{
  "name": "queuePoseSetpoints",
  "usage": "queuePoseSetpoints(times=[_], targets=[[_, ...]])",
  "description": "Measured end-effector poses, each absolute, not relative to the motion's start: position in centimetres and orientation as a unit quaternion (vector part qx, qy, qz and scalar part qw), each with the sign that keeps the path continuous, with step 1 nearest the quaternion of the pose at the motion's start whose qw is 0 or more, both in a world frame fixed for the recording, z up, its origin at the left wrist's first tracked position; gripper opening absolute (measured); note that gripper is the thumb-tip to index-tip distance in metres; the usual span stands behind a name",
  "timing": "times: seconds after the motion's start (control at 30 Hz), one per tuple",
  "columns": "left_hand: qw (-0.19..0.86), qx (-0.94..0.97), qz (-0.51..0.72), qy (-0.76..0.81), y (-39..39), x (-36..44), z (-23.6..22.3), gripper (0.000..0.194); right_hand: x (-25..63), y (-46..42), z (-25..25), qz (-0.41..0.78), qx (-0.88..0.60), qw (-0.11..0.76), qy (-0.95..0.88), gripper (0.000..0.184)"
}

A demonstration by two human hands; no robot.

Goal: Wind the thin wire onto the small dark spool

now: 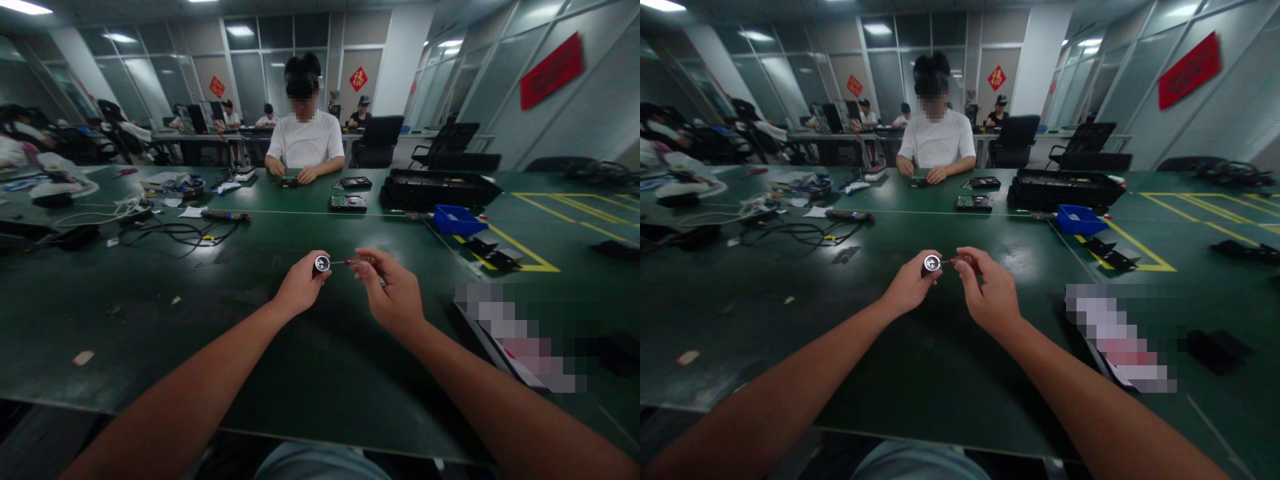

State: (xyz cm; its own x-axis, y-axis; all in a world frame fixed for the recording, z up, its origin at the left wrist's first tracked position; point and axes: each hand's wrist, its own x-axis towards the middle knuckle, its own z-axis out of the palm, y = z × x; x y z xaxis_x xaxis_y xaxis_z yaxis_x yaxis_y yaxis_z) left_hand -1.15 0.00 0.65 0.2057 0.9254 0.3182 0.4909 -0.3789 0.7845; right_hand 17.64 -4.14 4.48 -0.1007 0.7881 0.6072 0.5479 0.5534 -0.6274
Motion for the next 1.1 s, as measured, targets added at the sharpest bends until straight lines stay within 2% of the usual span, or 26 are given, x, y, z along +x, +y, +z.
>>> queuePoseSetpoints(times=[0.23,0.47,0.6,0.83,0.97,1.1], targets=[[0.268,0.737,0.4,0.475,0.08,-1.26,0.51,0.03,17.71,-4.22,5.26,0.054,-0.5,0.471,-0.725,0.023],[0.244,0.755,0.395,0.464,0.17,-1.25,0.34,0.03,17.94,-3.87,4.94,0.001,-0.524,0.453,-0.721,0.048],[0.241,0.756,0.397,0.462,0.3,-1.31,0.21,0.03,17.97,-3.8,4.72,-0.007,-0.515,0.445,-0.732,0.052],[0.24,0.755,0.395,0.465,0.27,-1.42,0.29,0.029,17.83,-3.96,4.69,-0.019,-0.478,0.466,-0.744,0.034],[0.234,0.766,0.39,0.454,-0.02,-1.31,0.6,0.029,17.88,-4.1,4.64,0.011,-0.432,0.475,-0.767,0.01],[0.233,0.774,0.375,0.454,-0.2,-1.2,0.8,0.029,17.99,-4.16,4.74,0.051,-0.401,0.46,-0.791,0.014]])
